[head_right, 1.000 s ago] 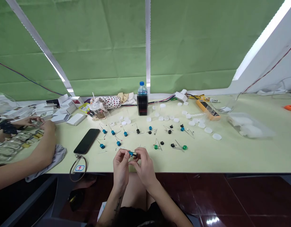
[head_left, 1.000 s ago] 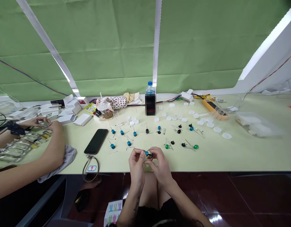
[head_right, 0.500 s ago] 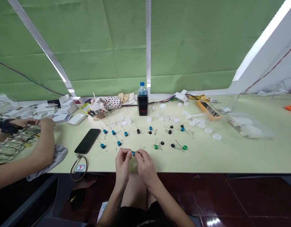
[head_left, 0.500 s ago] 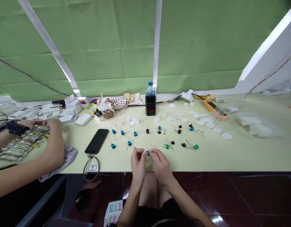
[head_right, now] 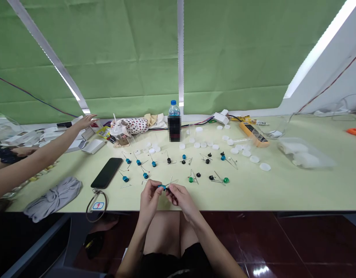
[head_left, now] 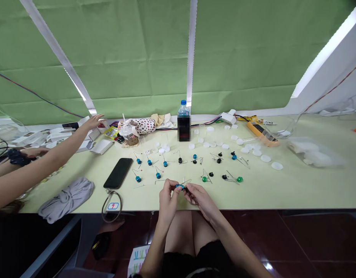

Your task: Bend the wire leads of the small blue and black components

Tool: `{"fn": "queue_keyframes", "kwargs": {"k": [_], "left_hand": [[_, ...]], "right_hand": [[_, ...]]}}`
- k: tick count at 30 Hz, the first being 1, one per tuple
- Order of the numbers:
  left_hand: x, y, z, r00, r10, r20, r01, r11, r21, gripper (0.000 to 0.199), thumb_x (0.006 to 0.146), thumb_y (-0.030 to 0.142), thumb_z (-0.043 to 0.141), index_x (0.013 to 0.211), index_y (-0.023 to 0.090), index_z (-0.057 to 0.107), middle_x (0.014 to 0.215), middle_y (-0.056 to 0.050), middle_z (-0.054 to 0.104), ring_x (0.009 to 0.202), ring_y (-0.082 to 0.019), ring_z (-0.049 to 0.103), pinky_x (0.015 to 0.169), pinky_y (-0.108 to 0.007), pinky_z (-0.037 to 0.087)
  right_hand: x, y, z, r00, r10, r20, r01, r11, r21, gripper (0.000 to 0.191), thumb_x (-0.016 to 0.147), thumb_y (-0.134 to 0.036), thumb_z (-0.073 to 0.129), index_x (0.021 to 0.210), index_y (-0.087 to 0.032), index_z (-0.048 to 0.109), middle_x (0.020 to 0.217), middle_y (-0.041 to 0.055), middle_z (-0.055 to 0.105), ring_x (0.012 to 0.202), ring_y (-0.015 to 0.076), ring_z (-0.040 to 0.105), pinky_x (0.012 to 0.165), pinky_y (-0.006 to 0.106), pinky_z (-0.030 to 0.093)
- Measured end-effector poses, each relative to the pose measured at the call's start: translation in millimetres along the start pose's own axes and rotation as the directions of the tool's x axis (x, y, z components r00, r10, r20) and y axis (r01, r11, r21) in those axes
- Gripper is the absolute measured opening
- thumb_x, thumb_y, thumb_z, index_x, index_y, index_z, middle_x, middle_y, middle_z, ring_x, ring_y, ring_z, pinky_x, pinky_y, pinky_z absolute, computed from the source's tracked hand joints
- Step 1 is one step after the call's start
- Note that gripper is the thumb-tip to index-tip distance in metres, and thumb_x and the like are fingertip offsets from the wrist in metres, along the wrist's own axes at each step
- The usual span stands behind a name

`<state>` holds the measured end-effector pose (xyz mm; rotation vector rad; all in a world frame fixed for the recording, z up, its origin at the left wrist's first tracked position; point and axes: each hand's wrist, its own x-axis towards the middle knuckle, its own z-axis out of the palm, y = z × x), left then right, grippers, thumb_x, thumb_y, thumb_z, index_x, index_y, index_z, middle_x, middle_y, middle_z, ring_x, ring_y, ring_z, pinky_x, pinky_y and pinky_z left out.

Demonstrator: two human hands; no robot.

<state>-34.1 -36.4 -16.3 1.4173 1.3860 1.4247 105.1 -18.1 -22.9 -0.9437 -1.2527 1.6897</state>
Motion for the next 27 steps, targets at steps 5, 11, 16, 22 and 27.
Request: {"fn": "queue_keyframes", "kwargs": {"k": [5,11,16,22,27], "left_hand": [[0,2,-4.7,0.992,-0.052,-0.113,0.056,0.998,0.033,0.021,0.091,0.038,0.051,0.079,0.020,0.046,0.066,0.003,0.053,0.061,-0.012,0.048,0.060,-0.024,0.037],[10,5,-15.0,0.995,0.017,-0.100,0.009,0.967,0.254,0.015,0.092,0.036,0.049,0.086,0.022,0.047,0.073,0.001,0.059,0.068,-0.015,0.055,0.064,-0.025,0.040],[27,-12,-5.2,0.983,0.112,0.146,-0.184,0.654,0.734,0.009,0.091,0.020,0.049,0.083,0.020,0.050,0.077,-0.004,0.062,0.076,-0.021,0.058,0.065,-0.029,0.039],[38,-27,8.0,0.944,0.155,0.292,-0.328,0.326,0.886,0.009,0.087,0.011,0.052,0.085,0.018,0.055,0.081,-0.006,0.063,0.080,-0.023,0.057,0.068,-0.032,0.041],[37,-29,7.5,0.939,0.166,0.302,-0.341,0.330,0.880,0.006,0.084,0.011,0.057,0.087,0.017,0.058,0.081,-0.006,0.063,0.081,-0.024,0.058,0.070,-0.032,0.042]], "right_hand": [[-5,6,1,0.866,-0.500,0.020,0.407,0.682,-0.608,0.017,0.094,-0.028,0.045,0.096,-0.020,0.060,0.094,0.0087,0.062,0.086,0.0200,0.058,0.077,0.034,0.047],[2,-1,-19,0.778,-0.628,-0.012,0.393,0.502,-0.771,0.015,0.094,-0.020,0.045,0.094,-0.021,0.060,0.096,0.0074,0.062,0.091,0.0198,0.060,0.080,0.032,0.047],[22,-27,-35,0.836,-0.547,-0.032,0.218,0.386,-0.896,0.014,0.093,-0.020,0.048,0.091,-0.021,0.061,0.094,0.0051,0.064,0.089,0.0203,0.059,0.079,0.032,0.043],[50,-29,-29,0.945,-0.325,0.018,0.064,0.131,-0.989,0.013,0.091,-0.014,0.049,0.085,-0.019,0.059,0.083,0.0035,0.067,0.073,0.0172,0.060,0.064,0.028,0.036],[59,-19,-30,0.948,-0.317,0.034,0.069,0.102,-0.992,0.010,0.085,-0.013,0.058,0.078,-0.020,0.059,0.078,0.0035,0.066,0.078,0.0201,0.060,0.062,0.027,0.034]]}}
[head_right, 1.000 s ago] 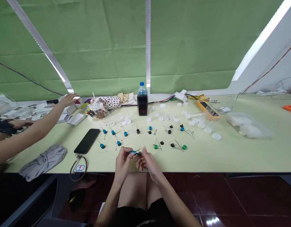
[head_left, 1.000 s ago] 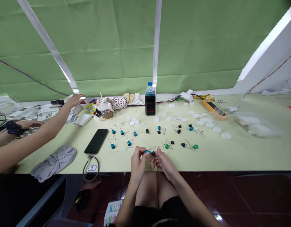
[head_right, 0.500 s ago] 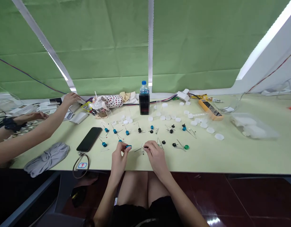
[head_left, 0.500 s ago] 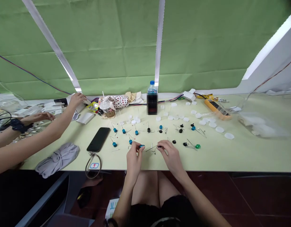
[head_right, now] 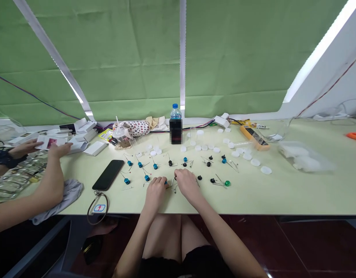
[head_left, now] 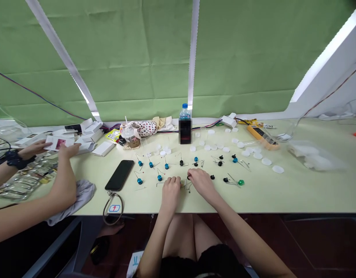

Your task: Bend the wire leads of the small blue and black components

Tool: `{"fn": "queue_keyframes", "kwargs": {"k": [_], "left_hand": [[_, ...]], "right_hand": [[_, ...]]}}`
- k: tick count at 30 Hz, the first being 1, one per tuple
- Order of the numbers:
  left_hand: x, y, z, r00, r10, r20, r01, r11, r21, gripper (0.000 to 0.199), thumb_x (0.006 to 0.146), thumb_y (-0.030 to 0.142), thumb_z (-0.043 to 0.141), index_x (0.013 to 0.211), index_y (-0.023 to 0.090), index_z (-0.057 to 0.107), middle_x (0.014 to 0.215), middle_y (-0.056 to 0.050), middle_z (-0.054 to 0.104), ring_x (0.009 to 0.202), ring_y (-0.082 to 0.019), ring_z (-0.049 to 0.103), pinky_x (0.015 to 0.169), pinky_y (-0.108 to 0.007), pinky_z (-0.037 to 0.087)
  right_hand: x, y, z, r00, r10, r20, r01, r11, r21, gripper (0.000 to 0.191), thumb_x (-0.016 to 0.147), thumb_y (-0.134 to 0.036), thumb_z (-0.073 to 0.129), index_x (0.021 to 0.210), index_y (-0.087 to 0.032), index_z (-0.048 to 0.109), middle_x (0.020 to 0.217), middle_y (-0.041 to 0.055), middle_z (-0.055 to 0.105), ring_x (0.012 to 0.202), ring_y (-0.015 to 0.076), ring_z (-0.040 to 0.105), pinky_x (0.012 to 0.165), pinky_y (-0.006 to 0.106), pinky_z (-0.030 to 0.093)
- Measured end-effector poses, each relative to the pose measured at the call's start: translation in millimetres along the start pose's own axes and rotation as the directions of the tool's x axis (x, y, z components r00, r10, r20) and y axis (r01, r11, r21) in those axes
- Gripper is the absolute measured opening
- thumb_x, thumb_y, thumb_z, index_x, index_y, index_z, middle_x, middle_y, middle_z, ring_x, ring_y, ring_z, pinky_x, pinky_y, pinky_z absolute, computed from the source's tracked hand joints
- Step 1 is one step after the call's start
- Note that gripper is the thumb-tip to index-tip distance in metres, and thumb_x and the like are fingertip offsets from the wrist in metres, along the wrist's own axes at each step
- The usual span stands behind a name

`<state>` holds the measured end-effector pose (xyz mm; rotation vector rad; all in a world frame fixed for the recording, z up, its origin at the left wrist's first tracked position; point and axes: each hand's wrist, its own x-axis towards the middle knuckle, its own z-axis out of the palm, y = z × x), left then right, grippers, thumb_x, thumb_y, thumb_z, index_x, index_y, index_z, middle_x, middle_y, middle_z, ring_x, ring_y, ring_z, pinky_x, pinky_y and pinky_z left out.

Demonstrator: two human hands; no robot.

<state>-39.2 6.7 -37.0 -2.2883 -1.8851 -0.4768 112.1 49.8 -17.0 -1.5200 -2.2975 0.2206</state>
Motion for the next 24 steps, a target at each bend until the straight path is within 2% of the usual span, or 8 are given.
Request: {"fn": "queue_keyframes", "kwargs": {"k": [4,8,10,12,15,20,22,24], "left_hand": [[-3,-2,2.4,0.992,-0.020,-0.121,0.007,0.995,-0.101,0.012,0.084,0.019,0.061,0.096,0.016,0.060,0.080,-0.009,0.064,0.079,-0.026,0.058,0.069,-0.034,0.042],[0,1,-7.8,0.967,-0.062,-0.248,-0.025,0.942,-0.334,0.019,0.089,0.030,0.055,0.103,0.017,0.061,0.088,-0.013,0.065,0.086,-0.028,0.059,0.075,-0.037,0.044],[4,4,-18.3,0.951,-0.088,-0.296,-0.053,0.897,-0.438,0.022,0.092,0.031,0.050,0.108,0.019,0.060,0.096,-0.013,0.066,0.094,-0.028,0.059,0.083,-0.040,0.044],[9,6,-29.8,0.940,-0.139,-0.313,-0.051,0.847,-0.530,0.026,0.094,0.028,0.046,0.116,0.020,0.058,0.108,-0.014,0.065,0.103,-0.028,0.058,0.090,-0.042,0.043],[22,6,-43.3,0.934,-0.236,-0.270,-0.007,0.741,-0.671,0.035,0.094,0.027,0.046,0.128,0.022,0.052,0.123,-0.013,0.060,0.112,-0.028,0.056,0.094,-0.044,0.043],[50,-4,-51.8,0.926,-0.331,-0.180,-0.004,0.468,-0.884,0.046,0.088,0.024,0.055,0.134,0.024,0.048,0.139,-0.012,0.051,0.123,-0.028,0.052,0.103,-0.047,0.040],[60,-7,-54.7,0.951,-0.290,-0.110,-0.005,0.340,-0.940,0.045,0.085,0.022,0.058,0.130,0.022,0.053,0.134,-0.012,0.056,0.122,-0.028,0.054,0.102,-0.045,0.042],[67,-8,-59.2,0.983,-0.184,0.002,0.043,0.219,-0.975,0.038,0.083,0.023,0.060,0.121,0.020,0.061,0.121,-0.012,0.065,0.114,-0.027,0.060,0.098,-0.044,0.045]], "right_hand": [[11,0,-6,0.999,-0.004,-0.039,0.005,1.000,0.010,0.007,0.086,-0.020,0.060,0.093,-0.022,0.060,0.095,0.0062,0.066,0.093,0.0228,0.059,0.069,0.029,0.038],[49,-9,-17,0.990,0.034,-0.137,-0.022,0.996,0.089,0.018,0.093,-0.026,0.052,0.110,-0.020,0.056,0.104,0.0099,0.064,0.089,0.0220,0.060,0.071,0.031,0.038],[70,-15,-18,0.989,0.029,-0.147,-0.013,0.994,0.112,0.017,0.092,-0.025,0.052,0.107,-0.018,0.058,0.104,0.0110,0.063,0.087,0.0213,0.060,0.071,0.030,0.037],[85,-19,-18,0.991,0.004,-0.135,0.015,0.991,0.136,0.010,0.091,-0.021,0.052,0.091,-0.017,0.061,0.091,0.0085,0.065,0.080,0.0194,0.060,0.069,0.028,0.035],[91,-23,-22,0.990,-0.023,-0.143,0.050,0.981,0.185,0.022,0.090,-0.017,0.049,0.071,-0.018,0.059,0.072,0.0039,0.062,0.068,0.0163,0.057,0.065,0.027,0.033],[81,-15,-52,0.967,-0.020,-0.256,0.100,0.948,0.303,0.024,0.094,-0.024,0.039,0.080,-0.019,0.058,0.075,0.0014,0.062,0.067,0.0142,0.055,0.067,0.026,0.035],[77,-10,-66,0.955,-0.002,-0.297,0.145,0.875,0.462,0.025,0.095,-0.031,0.039,0.081,-0.020,0.057,0.071,0.0006,0.059,0.064,0.0143,0.053,0.065,0.026,0.037],[74,-7,-77,0.957,0.021,-0.290,0.186,0.723,0.666,0.028,0.093,-0.040,0.043,0.078,-0.021,0.057,0.066,0.0001,0.056,0.059,0.0141,0.048,0.059,0.026,0.036]]}}
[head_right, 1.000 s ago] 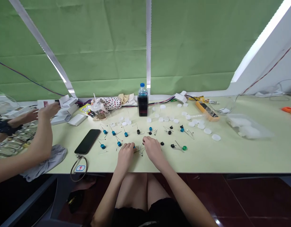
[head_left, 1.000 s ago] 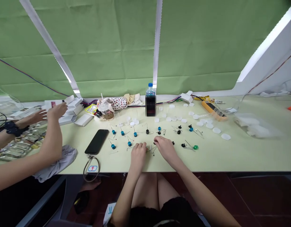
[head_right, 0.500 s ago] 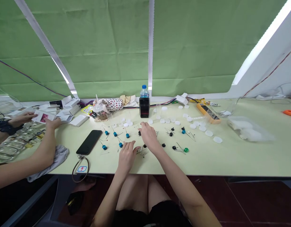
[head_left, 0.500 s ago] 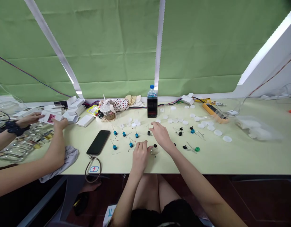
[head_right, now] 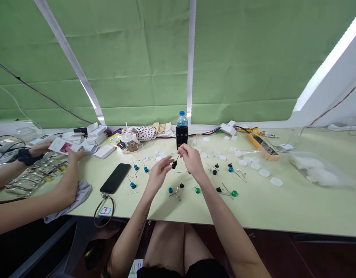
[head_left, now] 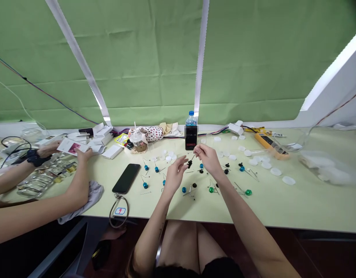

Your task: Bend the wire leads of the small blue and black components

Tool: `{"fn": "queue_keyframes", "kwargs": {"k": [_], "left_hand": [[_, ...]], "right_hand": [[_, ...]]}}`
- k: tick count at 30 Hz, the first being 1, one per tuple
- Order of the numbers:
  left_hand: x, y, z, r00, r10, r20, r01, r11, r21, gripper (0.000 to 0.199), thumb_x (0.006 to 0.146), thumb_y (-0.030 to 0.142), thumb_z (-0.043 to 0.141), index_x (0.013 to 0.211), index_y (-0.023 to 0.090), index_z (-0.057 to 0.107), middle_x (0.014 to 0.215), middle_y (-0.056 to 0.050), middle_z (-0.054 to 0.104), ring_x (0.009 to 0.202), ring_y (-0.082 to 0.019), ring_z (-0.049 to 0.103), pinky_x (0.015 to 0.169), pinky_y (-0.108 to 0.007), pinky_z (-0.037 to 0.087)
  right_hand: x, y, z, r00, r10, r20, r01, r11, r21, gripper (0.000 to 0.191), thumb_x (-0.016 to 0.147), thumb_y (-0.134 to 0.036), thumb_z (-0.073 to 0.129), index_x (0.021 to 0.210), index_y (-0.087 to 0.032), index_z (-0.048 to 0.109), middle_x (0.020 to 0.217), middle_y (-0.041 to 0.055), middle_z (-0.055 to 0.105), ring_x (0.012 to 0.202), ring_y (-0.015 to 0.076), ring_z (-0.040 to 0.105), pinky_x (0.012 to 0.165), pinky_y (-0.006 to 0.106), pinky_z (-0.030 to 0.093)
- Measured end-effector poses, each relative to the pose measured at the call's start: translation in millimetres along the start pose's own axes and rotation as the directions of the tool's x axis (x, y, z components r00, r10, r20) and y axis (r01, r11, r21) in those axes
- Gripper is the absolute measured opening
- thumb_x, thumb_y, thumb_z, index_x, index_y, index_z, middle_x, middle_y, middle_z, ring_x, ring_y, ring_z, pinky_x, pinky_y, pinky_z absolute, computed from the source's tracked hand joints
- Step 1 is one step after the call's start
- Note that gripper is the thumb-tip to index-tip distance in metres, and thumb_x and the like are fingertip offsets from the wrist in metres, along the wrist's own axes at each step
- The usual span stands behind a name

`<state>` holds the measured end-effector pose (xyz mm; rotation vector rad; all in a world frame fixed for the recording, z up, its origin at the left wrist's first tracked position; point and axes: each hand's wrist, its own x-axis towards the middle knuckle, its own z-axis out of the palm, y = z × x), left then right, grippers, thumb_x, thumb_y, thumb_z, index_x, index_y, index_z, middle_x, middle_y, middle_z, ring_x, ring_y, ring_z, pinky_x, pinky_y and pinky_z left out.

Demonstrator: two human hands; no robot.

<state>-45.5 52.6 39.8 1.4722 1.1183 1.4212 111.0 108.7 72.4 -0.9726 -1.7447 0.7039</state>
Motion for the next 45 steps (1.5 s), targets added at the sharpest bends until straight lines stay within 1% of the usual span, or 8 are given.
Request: {"fn": "queue_keyframes", "kwargs": {"k": [7,13,17,22,30,37,40,45], "left_hand": [[-5,11,5.8,0.951,-0.182,0.250,0.248,0.933,-0.262,0.031,0.077,0.032,0.069,0.103,0.014,0.070,0.087,-0.011,0.073,0.083,-0.022,0.068,0.082,-0.036,0.050],[-5,8,6.9,0.985,-0.163,0.059,0.171,0.864,-0.474,0.027,0.073,0.032,0.074,0.095,0.016,0.070,0.092,-0.009,0.073,0.092,-0.021,0.067,0.089,-0.035,0.048],[-7,16,9.5,0.989,-0.144,0.004,0.128,0.862,-0.491,0.027,0.073,0.032,0.074,0.094,0.017,0.067,0.098,-0.010,0.072,0.084,-0.019,0.067,0.081,-0.033,0.051],[-16,27,8.7,0.994,-0.106,-0.017,0.094,0.938,-0.333,0.024,0.080,0.031,0.067,0.101,0.019,0.068,0.088,-0.005,0.072,0.067,-0.014,0.063,0.075,-0.030,0.050],[-24,20,7.9,0.986,-0.004,-0.166,-0.026,0.983,-0.183,0.011,0.078,0.024,0.066,0.081,0.018,0.074,0.086,-0.006,0.073,0.085,-0.019,0.065,0.084,-0.033,0.048],[-32,8,16.6,0.945,-0.070,-0.321,-0.066,0.917,-0.394,0.017,0.076,0.029,0.071,0.070,0.017,0.060,0.081,-0.004,0.068,0.083,-0.018,0.065,0.082,-0.034,0.049],[-35,8,14.3,0.940,-0.079,-0.333,-0.054,0.927,-0.371,0.019,0.077,0.031,0.070,0.070,0.017,0.058,0.085,-0.005,0.069,0.089,-0.019,0.065,0.085,-0.035,0.048],[-41,6,12.1,0.938,-0.076,-0.340,-0.040,0.946,-0.321,0.017,0.078,0.031,0.068,0.072,0.018,0.059,0.090,-0.006,0.069,0.090,-0.019,0.063,0.087,-0.034,0.047]], "right_hand": [[-9,-9,-9,0.990,0.121,0.072,-0.140,0.900,0.412,0.035,0.085,-0.055,0.055,0.080,-0.021,0.059,0.065,-0.0007,0.053,0.054,0.0113,0.042,0.051,0.025,0.031],[-32,-5,5,0.931,0.300,0.208,-0.360,0.847,0.391,0.057,0.081,-0.072,0.046,0.073,-0.017,0.060,0.058,0.0026,0.058,0.048,0.0116,0.048,0.046,0.024,0.031],[-50,-12,23,0.817,0.311,0.486,-0.564,0.605,0.562,0.054,0.082,-0.070,0.046,0.086,-0.018,0.060,0.060,0.0010,0.057,0.046,0.0093,0.041,0.044,0.022,0.024],[-59,-20,35,0.823,0.314,0.473,-0.566,0.399,0.721,0.045,0.081,-0.065,0.055,0.082,-0.020,0.053,0.059,-0.0036,0.045,0.045,0.0078,0.027,0.043,0.023,0.016],[-72,-17,47,0.826,0.331,0.457,-0.563,0.422,0.711,0.054,0.081,-0.071,0.046,0.065,-0.021,0.035,0.053,-0.0067,0.033,0.043,0.0064,0.013,0.042,0.023,0.013],[-88,-17,63,0.963,0.267,-0.028,-0.191,0.754,0.629,0.037,0.080,-0.057,0.061,0.091,-0.023,0.053,0.081,0.0004,0.049,0.071,0.0138,0.048,0.063,0.025,0.041],[-88,-15,58,0.949,0.291,0.120,-0.286,0.635,0.718,0.043,0.076,-0.055,0.067,0.103,-0.024,0.052,0.088,0.0014,0.054,0.072,0.0133,0.053,0.062,0.025,0.041],[-86,-15,55,0.850,0.301,0.432,-0.526,0.489,0.696,0.051,0.087,-0.064,0.043,0.069,-0.018,0.053,0.058,-0.0011,0.048,0.047,0.0092,0.038,0.047,0.024,0.029]]}}
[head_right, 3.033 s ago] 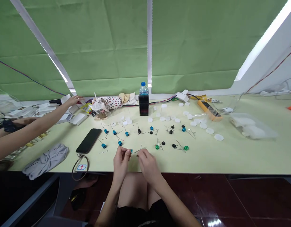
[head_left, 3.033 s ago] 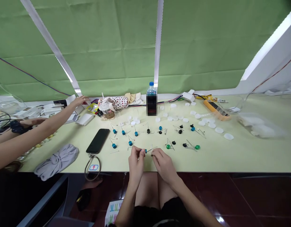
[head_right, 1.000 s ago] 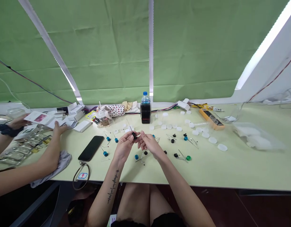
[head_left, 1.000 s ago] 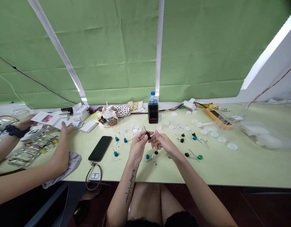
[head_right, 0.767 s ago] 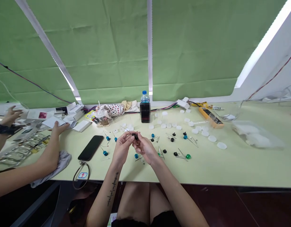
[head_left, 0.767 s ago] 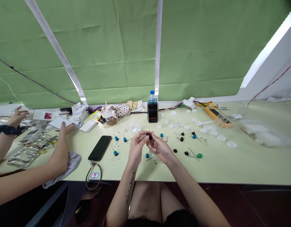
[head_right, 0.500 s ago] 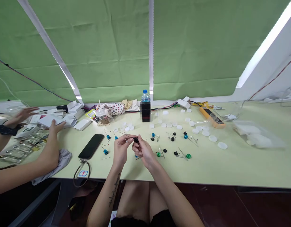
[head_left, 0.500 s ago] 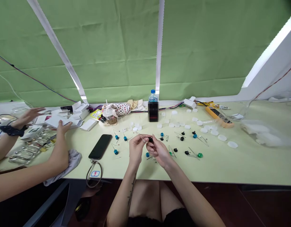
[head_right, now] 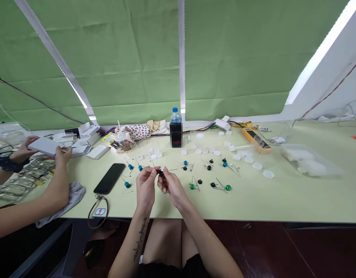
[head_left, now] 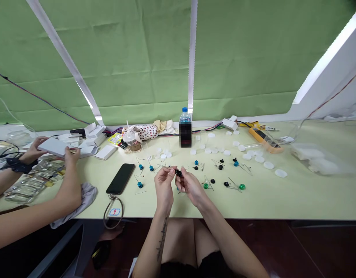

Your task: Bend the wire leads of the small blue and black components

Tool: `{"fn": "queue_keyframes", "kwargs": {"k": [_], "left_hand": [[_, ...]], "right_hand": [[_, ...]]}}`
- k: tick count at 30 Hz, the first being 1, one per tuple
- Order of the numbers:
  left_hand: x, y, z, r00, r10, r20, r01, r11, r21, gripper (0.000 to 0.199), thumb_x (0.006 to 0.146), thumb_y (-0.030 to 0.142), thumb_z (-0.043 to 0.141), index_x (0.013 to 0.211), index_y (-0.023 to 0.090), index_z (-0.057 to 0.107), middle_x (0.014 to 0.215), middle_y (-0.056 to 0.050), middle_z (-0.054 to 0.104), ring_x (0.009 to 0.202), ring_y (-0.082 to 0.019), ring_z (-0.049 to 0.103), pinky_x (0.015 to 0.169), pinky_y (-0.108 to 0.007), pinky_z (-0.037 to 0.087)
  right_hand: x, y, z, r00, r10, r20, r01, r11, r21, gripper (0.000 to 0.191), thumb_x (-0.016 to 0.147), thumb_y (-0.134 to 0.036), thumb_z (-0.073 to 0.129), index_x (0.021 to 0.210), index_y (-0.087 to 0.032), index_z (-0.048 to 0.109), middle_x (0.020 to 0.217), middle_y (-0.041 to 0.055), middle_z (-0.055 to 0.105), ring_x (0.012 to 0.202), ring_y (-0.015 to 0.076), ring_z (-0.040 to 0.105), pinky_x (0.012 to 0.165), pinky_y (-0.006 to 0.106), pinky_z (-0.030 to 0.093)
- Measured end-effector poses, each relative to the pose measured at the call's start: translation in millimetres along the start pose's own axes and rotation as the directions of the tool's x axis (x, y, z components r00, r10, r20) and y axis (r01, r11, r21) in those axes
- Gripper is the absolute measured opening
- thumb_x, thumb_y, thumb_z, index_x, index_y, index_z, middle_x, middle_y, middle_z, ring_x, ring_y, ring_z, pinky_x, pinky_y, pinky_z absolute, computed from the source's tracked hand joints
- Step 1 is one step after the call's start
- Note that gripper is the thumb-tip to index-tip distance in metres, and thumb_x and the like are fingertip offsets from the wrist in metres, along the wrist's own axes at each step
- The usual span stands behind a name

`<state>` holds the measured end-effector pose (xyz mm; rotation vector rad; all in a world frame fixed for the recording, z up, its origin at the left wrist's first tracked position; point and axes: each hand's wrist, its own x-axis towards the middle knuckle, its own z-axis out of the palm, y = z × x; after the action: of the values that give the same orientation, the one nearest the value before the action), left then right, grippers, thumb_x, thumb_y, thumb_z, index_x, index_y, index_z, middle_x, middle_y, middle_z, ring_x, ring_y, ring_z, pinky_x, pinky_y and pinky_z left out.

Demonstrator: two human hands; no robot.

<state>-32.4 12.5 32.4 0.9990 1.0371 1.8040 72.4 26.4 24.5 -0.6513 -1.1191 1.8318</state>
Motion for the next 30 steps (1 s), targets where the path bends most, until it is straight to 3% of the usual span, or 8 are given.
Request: {"fn": "queue_keyframes", "kwargs": {"k": [5,9,12,14,19,22,25,30], "left_hand": [[-2.4,1.6,-2.6,0.998,0.045,-0.043,-0.045,0.999,-0.015,0.017,0.077,0.029,0.070,0.070,0.017,0.060,0.085,-0.004,0.068,0.089,-0.018,0.061,0.086,-0.032,0.045],[-2.5,3.5,-2.8,1.000,0.009,-0.014,-0.009,1.000,-0.009,0.017,0.077,0.029,0.071,0.069,0.017,0.061,0.084,-0.004,0.068,0.085,-0.017,0.061,0.082,-0.030,0.045],[-1.2,4.0,-4.5,0.999,0.028,-0.039,-0.029,0.999,-0.023,0.016,0.078,0.028,0.070,0.070,0.017,0.061,0.083,-0.003,0.067,0.083,-0.015,0.060,0.080,-0.028,0.044],[-0.5,4.2,-5.8,0.998,0.042,-0.050,-0.043,0.999,-0.020,0.016,0.078,0.027,0.070,0.070,0.017,0.060,0.082,-0.003,0.067,0.082,-0.015,0.059,0.080,-0.028,0.044],[-1.7,4.2,-3.8,1.000,0.018,-0.006,-0.018,1.000,-0.009,0.016,0.077,0.026,0.071,0.069,0.017,0.061,0.082,-0.003,0.067,0.083,-0.016,0.060,0.081,-0.029,0.043],[-1.7,3.6,-2.9,1.000,0.013,-0.024,-0.014,1.000,-0.024,0.017,0.076,0.026,0.071,0.068,0.017,0.060,0.080,-0.003,0.067,0.083,-0.016,0.060,0.081,-0.029,0.043],[-0.6,2.6,-2.9,1.000,0.004,-0.017,-0.005,0.999,-0.037,0.018,0.076,0.027,0.071,0.067,0.017,0.059,0.079,-0.003,0.067,0.083,-0.016,0.060,0.081,-0.029,0.043],[-1.1,0.7,-0.8,0.999,-0.029,0.024,0.030,0.999,-0.035,0.017,0.077,0.026,0.070,0.068,0.017,0.060,0.081,-0.003,0.067,0.081,-0.015,0.059,0.081,-0.028,0.043]], "right_hand": [[-3.4,5.4,1.3,0.989,-0.123,-0.087,0.126,0.992,0.030,0.038,0.076,-0.049,0.071,0.100,-0.024,0.058,0.099,0.0022,0.059,0.073,0.0111,0.052,0.065,0.023,0.040],[-3.7,6.4,1.5,1.000,0.007,-0.027,-0.007,1.000,0.025,0.050,0.086,-0.064,0.047,0.074,-0.016,0.058,0.063,0.0012,0.053,0.051,0.0096,0.040,0.051,0.025,0.032],[-4.5,4.5,1.1,0.988,-0.121,-0.094,0.124,0.992,0.029,0.034,0.075,-0.049,0.071,0.093,-0.022,0.060,0.082,0.0001,0.057,0.064,0.0105,0.048,0.061,0.024,0.038],[-5.0,3.8,0.1,0.985,-0.139,-0.102,0.143,0.989,0.036,0.044,0.070,-0.043,0.078,0.105,-0.027,0.057,0.099,0.0008,0.057,0.074,0.0111,0.052,0.066,0.024,0.040],[-5.4,5.7,-1.3,1.000,0.024,-0.019,-0.024,0.999,0.024,0.051,0.086,-0.065,0.046,0.071,-0.017,0.055,0.062,0.0004,0.051,0.049,0.0085,0.038,0.049,0.025,0.028],[-7.2,5.8,-2.3,0.995,-0.087,-0.050,0.090,0.994,0.062,0.033,0.077,-0.049,0.069,0.088,-0.021,0.056,0.077,-0.0017,0.054,0.058,0.0086,0.044,0.054,0.023,0.034],[-8.5,5.8,-4.1,0.989,-0.114,-0.091,0.122,0.989,0.082,0.040,0.072,-0.042,0.076,0.100,-0.026,0.054,0.096,-0.0003,0.055,0.070,0.0096,0.051,0.059,0.022,0.038],[-8.0,9.7,-3.1,1.000,-0.003,-0.021,0.004,1.000,0.027,0.047,0.087,-0.062,0.047,0.072,-0.018,0.053,0.062,-0.0013,0.048,0.046,0.0076,0.037,0.045,0.024,0.026]]}}
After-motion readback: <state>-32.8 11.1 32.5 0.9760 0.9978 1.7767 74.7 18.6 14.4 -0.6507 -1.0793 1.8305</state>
